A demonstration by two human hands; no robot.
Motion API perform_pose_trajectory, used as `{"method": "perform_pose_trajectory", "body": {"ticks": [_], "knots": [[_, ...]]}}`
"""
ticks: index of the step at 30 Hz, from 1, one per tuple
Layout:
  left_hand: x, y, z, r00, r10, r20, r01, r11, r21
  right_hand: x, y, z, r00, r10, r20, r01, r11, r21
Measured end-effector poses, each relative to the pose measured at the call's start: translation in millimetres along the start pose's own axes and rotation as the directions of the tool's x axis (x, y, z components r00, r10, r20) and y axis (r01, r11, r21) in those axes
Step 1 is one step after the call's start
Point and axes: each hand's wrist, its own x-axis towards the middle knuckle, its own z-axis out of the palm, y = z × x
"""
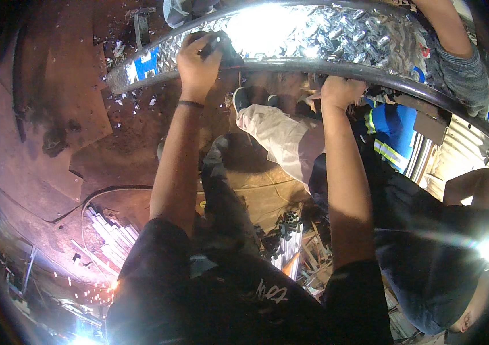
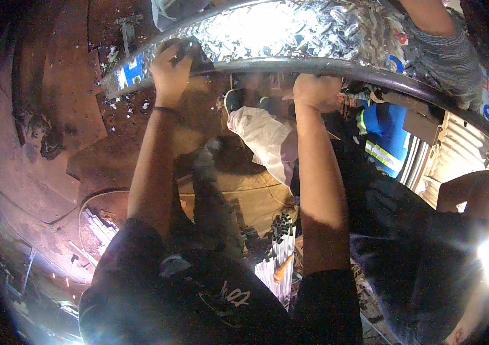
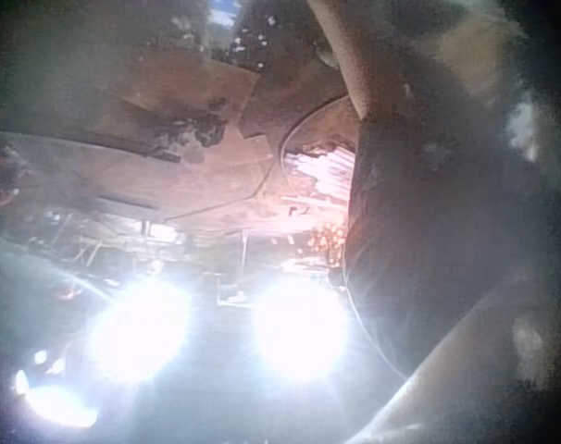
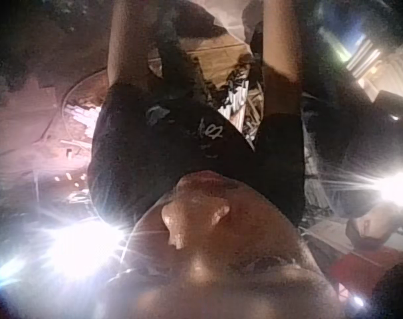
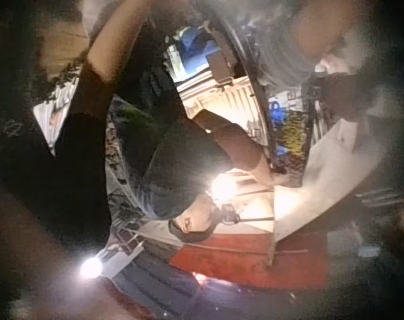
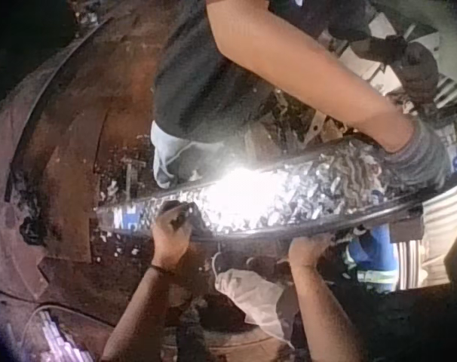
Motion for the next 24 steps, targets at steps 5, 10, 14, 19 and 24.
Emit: {"method": "perform_pose_trajectory", "body": {"ticks": [5,10,14,19,24], "knots": [[6,-3,6,0.998,-0.060,0.018,0.060,0.998,-0.004,-1,-4,1,0.998,0.069,-0.012,-0.068,0.997,0.038],[-14,22,41,0.963,-0.080,-0.257,0.124,0.979,0.159,1,-4,-4,0.999,0.004,0.032,-0.004,1.000,0.003],[-9,6,59,0.718,-0.357,-0.597,0.379,0.920,-0.094,1,0,-1,0.999,-0.034,0.016,0.033,0.999,0.036],[-13,-7,2,0.847,-0.427,-0.316,0.432,0.900,-0.058,-2,1,-2,0.999,-0.037,0.031,0.038,0.999,-0.017],[-24,-20,-19,0.969,-0.149,-0.199,0.188,0.963,0.194,1,8,2,0.999,-0.005,0.042,0.004,1.000,0.017]]}}
